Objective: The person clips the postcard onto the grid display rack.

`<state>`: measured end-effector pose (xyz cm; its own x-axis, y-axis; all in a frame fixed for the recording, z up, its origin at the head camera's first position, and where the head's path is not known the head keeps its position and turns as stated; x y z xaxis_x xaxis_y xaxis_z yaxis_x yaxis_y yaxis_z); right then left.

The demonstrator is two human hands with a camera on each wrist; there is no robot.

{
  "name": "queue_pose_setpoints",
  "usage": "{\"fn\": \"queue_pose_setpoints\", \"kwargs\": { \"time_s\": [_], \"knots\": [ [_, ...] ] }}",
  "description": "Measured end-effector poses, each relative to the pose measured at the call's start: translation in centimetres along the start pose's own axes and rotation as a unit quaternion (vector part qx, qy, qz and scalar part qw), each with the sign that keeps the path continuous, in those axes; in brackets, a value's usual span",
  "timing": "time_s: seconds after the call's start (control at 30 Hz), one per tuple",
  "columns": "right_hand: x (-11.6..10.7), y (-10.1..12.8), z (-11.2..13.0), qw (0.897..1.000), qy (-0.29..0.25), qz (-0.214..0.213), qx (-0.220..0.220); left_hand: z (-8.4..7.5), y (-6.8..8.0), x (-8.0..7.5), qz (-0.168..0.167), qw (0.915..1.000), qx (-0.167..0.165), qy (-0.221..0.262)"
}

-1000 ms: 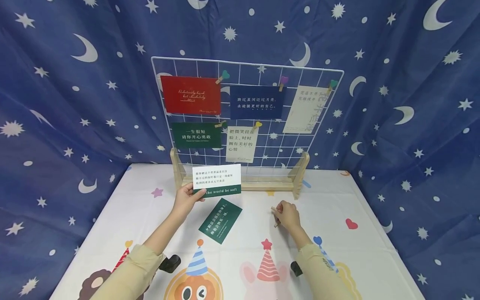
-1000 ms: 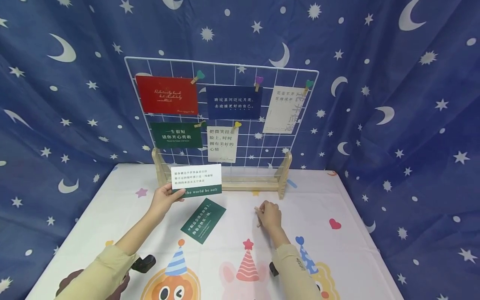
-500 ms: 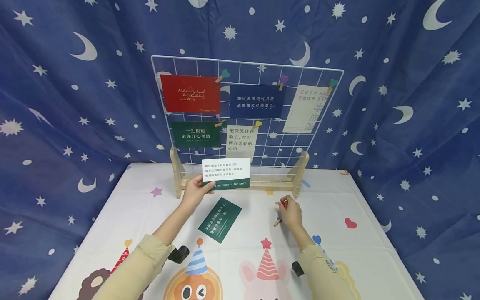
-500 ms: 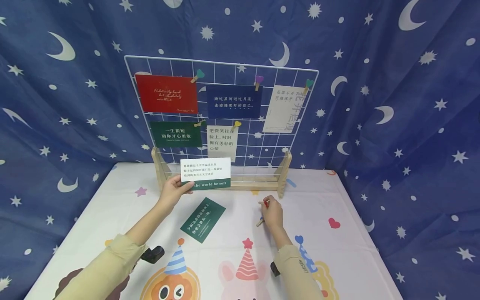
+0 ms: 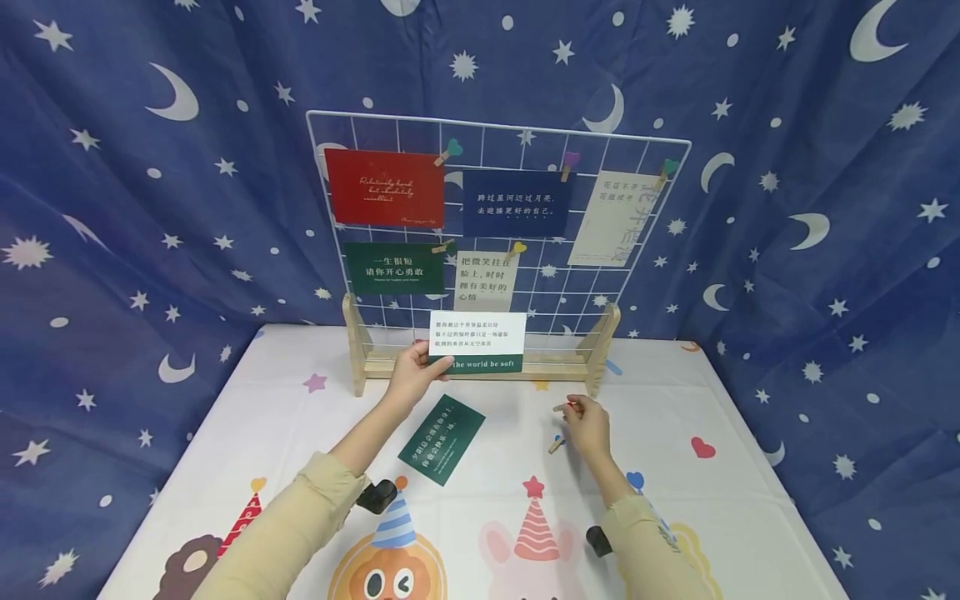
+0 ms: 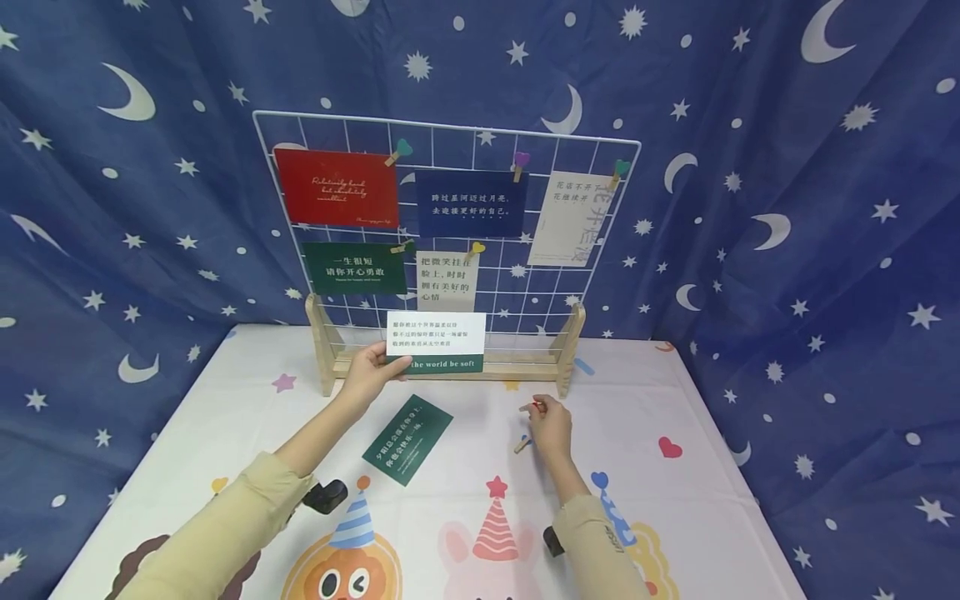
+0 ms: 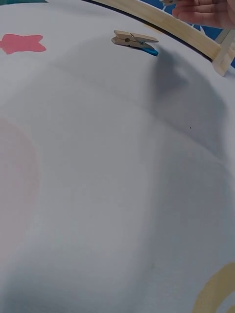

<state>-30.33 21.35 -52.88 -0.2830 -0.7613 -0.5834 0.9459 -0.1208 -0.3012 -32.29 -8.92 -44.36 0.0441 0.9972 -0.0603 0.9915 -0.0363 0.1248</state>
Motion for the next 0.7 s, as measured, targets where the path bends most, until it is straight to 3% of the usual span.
{"fn": "queue_pose_setpoints", "kwargs": {
  "time_s": [0.2,0.47,0.7],
  "knots": [
    [-0.1,0.2,-0.4,1.0,-0.021,-0.01,0.013,-0.4,-0.6,1.2,0.023,0.9995,0.019,-0.006],
    [-0.6,0.3,-0.9,0.998,-0.029,-0.047,0.024,-0.2,-0.9,2.9,0.035,0.9992,0.015,0.009],
    [-1.1,0.3,-0.8,0.998,-0.047,-0.045,0.016,-0.6,-0.9,3.9,0.052,0.9982,0.028,0.008]
  ]
}}
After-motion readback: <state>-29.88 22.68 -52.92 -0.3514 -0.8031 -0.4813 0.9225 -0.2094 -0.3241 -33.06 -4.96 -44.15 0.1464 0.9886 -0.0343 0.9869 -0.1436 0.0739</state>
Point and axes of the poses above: each hand's wrist, its own y-axis away from the middle knuckle, its own x-axis out of the palm, z = x × y, the point moved 8 cm from there along -y, towards the middle knuckle, and after that the axes turned 9 degrees about -x, right-handed, at the moved point
